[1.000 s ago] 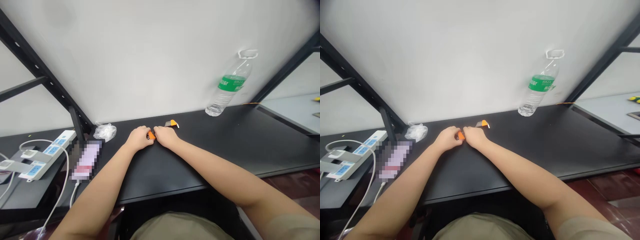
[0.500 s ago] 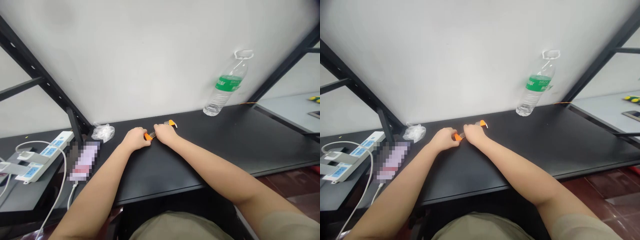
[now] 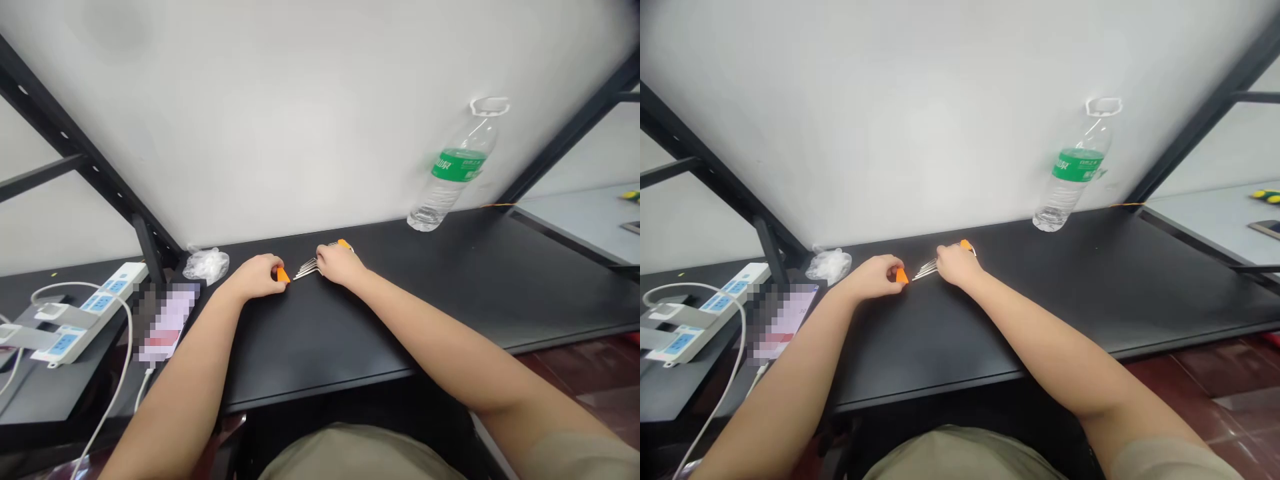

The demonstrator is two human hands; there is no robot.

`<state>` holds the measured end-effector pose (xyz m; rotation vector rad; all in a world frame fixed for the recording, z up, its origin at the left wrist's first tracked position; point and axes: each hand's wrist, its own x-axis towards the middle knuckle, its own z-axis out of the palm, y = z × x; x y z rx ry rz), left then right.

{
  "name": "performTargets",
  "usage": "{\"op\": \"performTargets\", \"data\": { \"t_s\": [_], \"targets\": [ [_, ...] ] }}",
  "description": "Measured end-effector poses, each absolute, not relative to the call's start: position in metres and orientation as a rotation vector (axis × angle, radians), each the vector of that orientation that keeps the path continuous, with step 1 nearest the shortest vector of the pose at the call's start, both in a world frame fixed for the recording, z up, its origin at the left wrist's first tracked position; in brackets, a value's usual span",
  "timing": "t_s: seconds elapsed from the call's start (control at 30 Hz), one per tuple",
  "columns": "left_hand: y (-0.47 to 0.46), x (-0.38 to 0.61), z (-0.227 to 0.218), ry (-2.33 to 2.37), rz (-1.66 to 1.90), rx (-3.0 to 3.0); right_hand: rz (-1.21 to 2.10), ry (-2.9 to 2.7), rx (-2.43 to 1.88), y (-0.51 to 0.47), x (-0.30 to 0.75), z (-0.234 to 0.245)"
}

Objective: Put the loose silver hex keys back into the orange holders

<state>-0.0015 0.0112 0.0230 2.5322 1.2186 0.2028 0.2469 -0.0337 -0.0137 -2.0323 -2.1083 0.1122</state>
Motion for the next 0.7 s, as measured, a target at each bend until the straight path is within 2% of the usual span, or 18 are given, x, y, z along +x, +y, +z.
{"op": "performTargets", "data": {
  "t_s": [0.3, 0.7],
  "targets": [
    [0.016, 0.0, 0.006, 1.175, 0.365, 2.673, 0.276, -2.226, -1.658, -0.028, 0.274, -0.012],
    [0.021, -0.001, -0.005, 1.213, 0.41, 2.666, 0.307, -2.231, -1.63, -0.034, 0.269, -0.007]
  ]
}}
